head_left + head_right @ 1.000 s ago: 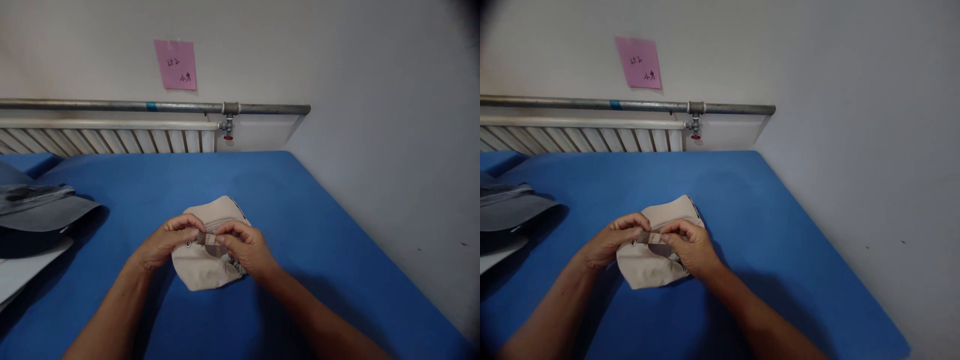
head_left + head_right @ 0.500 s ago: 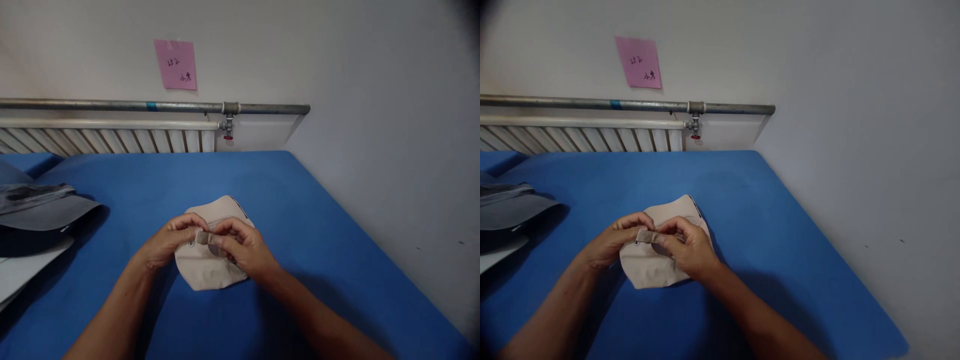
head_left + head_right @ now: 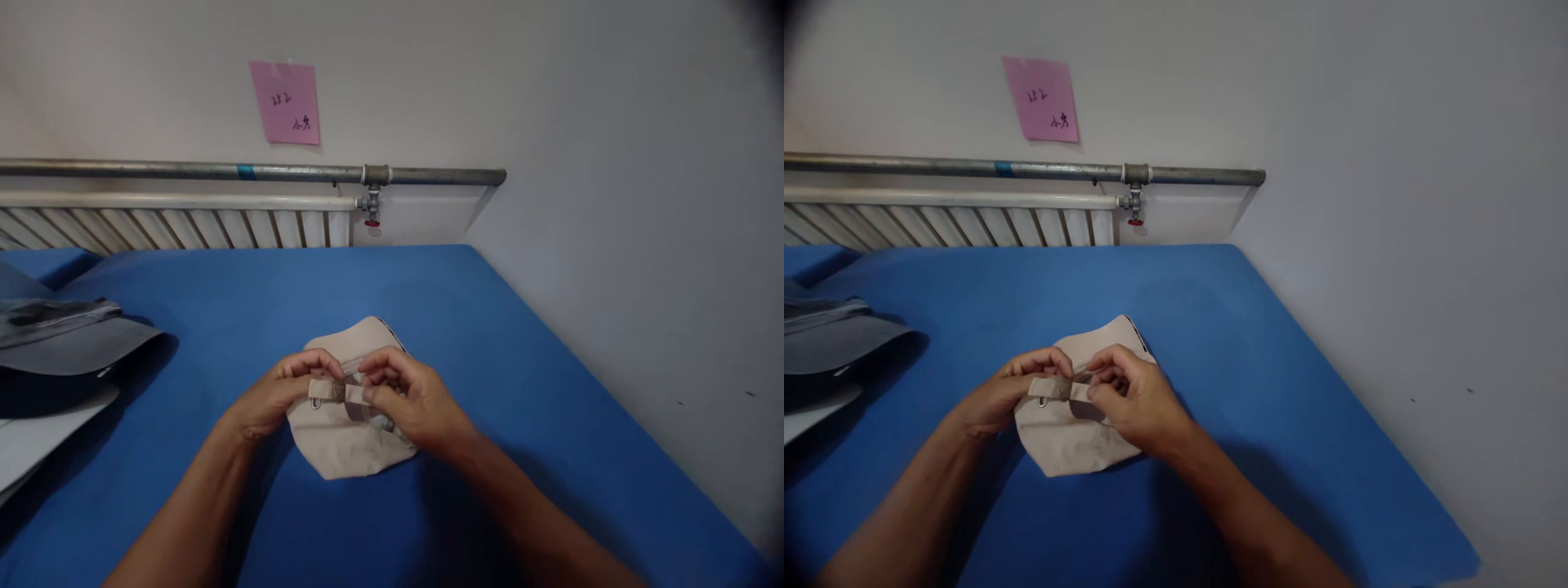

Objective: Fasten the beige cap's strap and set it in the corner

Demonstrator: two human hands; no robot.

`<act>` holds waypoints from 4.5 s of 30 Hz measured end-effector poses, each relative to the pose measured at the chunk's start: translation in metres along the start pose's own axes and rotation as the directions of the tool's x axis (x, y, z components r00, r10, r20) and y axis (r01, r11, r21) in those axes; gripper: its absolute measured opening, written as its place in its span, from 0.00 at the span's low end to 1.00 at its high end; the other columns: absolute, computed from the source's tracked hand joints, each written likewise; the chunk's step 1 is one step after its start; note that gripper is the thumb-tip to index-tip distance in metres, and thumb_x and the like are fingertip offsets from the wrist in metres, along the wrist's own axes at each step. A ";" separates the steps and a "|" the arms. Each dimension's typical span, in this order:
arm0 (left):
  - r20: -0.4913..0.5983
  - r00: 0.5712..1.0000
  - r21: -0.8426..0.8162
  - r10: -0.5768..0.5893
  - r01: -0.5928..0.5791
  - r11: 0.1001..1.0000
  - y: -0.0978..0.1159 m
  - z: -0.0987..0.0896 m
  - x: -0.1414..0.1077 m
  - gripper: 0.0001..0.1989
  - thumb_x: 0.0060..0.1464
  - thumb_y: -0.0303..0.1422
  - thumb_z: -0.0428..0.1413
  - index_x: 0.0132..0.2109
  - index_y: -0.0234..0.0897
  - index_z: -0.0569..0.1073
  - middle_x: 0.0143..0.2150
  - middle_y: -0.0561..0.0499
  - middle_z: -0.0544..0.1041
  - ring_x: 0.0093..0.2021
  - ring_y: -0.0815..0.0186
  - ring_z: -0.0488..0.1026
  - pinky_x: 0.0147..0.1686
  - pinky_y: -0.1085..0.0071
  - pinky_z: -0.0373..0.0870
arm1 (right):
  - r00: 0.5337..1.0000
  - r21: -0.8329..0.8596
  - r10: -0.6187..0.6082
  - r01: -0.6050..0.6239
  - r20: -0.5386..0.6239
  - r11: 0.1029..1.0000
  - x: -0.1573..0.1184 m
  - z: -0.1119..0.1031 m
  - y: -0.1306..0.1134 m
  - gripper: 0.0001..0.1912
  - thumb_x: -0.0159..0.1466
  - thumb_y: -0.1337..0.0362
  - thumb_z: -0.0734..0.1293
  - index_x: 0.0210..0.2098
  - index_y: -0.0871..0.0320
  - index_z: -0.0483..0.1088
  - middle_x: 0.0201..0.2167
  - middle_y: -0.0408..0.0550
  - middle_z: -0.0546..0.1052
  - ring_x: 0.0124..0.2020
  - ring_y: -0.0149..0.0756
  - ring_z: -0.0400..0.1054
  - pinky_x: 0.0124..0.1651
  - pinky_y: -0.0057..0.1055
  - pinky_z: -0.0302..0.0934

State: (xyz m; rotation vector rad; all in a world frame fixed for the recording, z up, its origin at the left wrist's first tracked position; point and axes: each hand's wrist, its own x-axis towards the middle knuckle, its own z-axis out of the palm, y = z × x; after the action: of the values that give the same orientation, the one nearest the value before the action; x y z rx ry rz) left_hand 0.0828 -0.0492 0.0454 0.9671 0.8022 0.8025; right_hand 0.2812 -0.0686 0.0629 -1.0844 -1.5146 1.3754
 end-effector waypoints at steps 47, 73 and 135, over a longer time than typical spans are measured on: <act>-0.008 1.000 0.123 -0.007 0.008 0.992 0.000 0.006 -0.003 0.13 0.43 0.32 0.67 0.32 0.35 0.71 0.25 0.55 0.73 0.22 0.74 0.67 0.22 0.79 0.61 | 0.941 -0.469 -0.294 0.339 0.168 0.816 -0.012 0.005 -0.001 0.15 0.57 0.68 0.70 0.44 0.54 0.70 0.40 0.47 0.76 0.41 0.38 0.69 0.44 0.35 0.61; 0.115 0.992 0.315 0.061 -0.094 0.944 0.007 -0.008 -0.009 0.18 0.49 0.44 0.62 0.30 0.34 0.67 0.25 0.56 0.64 0.26 0.73 0.57 0.25 0.76 0.53 | 0.951 -0.347 -0.220 0.286 0.219 0.893 -0.003 -0.002 0.005 0.06 0.58 0.69 0.71 0.37 0.57 0.73 0.32 0.40 0.75 0.35 0.30 0.69 0.39 0.27 0.60; 0.230 0.973 0.160 0.011 -0.049 0.986 0.014 -0.008 -0.017 0.11 0.49 0.26 0.62 0.41 0.36 0.71 0.32 0.54 0.72 0.29 0.74 0.65 0.29 0.78 0.62 | 0.836 -0.257 -0.525 0.549 0.159 0.796 -0.001 -0.001 0.021 0.15 0.57 0.73 0.66 0.42 0.54 0.72 0.44 0.49 0.75 0.47 0.38 0.70 0.51 0.37 0.64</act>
State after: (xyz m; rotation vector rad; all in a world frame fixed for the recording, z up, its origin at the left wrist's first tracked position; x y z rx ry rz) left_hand 0.0650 -0.0555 0.0584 1.1978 0.6621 0.6433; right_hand 0.2838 -0.0683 0.0418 -0.6778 -1.9439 0.8170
